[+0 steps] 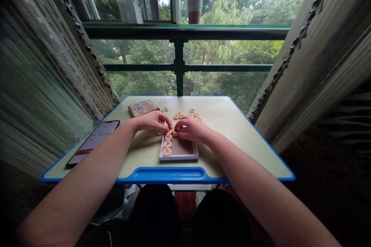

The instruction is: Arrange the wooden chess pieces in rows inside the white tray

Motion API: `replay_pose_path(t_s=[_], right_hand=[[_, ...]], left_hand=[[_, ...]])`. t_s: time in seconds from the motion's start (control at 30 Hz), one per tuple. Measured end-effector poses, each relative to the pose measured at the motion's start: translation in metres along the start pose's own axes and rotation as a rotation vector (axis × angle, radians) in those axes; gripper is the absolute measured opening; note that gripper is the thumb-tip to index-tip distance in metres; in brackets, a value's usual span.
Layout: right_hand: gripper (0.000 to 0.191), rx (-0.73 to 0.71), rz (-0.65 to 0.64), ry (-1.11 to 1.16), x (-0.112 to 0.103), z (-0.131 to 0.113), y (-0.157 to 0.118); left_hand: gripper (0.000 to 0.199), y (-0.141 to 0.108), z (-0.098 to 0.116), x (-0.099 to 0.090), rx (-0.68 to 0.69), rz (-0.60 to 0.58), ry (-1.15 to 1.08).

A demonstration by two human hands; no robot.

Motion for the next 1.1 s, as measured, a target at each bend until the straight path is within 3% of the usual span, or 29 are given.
replay_pose_path(t_s=[0.17,0.4,0.63,0.8,0.97,1.1], right_hand=[[0.015,0.002,-0.011,-0.01,0.0,-0.001,0.0],[0.025,0.1,0.055,-0.098,-0.013,0.011,-0.001],[0.012,0.137,0.013,-0.179,-0.011,0.02,-0.002],[0.018,0.136,0.026,-0.119,-0.014,0.021,0.0],[0.032,0.006,0.006,-0.131,-0.01,0.012,0.005],[0.039,0.038,-0.016,-0.174,-0.008,0.021,0.006]], left_hand=[[0.027,-0.002,0.002,-0.002,-0.006,0.039,-0.03],[0.031,0.002,-0.009,-0.018,-0.084,0.3,0.01],[0.026,0.008,-0.02,-0.028,-0.051,0.47,0.353],[0.034,0.008,-0.016,-0.027,-0.065,0.457,0.484],[0.044,0.013,-0.004,-0.005,-0.058,0.294,0.511],[0.04,0.014,-0.002,0.003,-0.074,0.221,0.512]])
Point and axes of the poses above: each hand's wrist, its own y-axis towards the middle knuckle, its own x-axis out of the palm, z = x × y, the point moved 8 cm from there along y, towards the middle knuckle, and after that the axes turned 3 degrees about y, right-handed, at the moved point
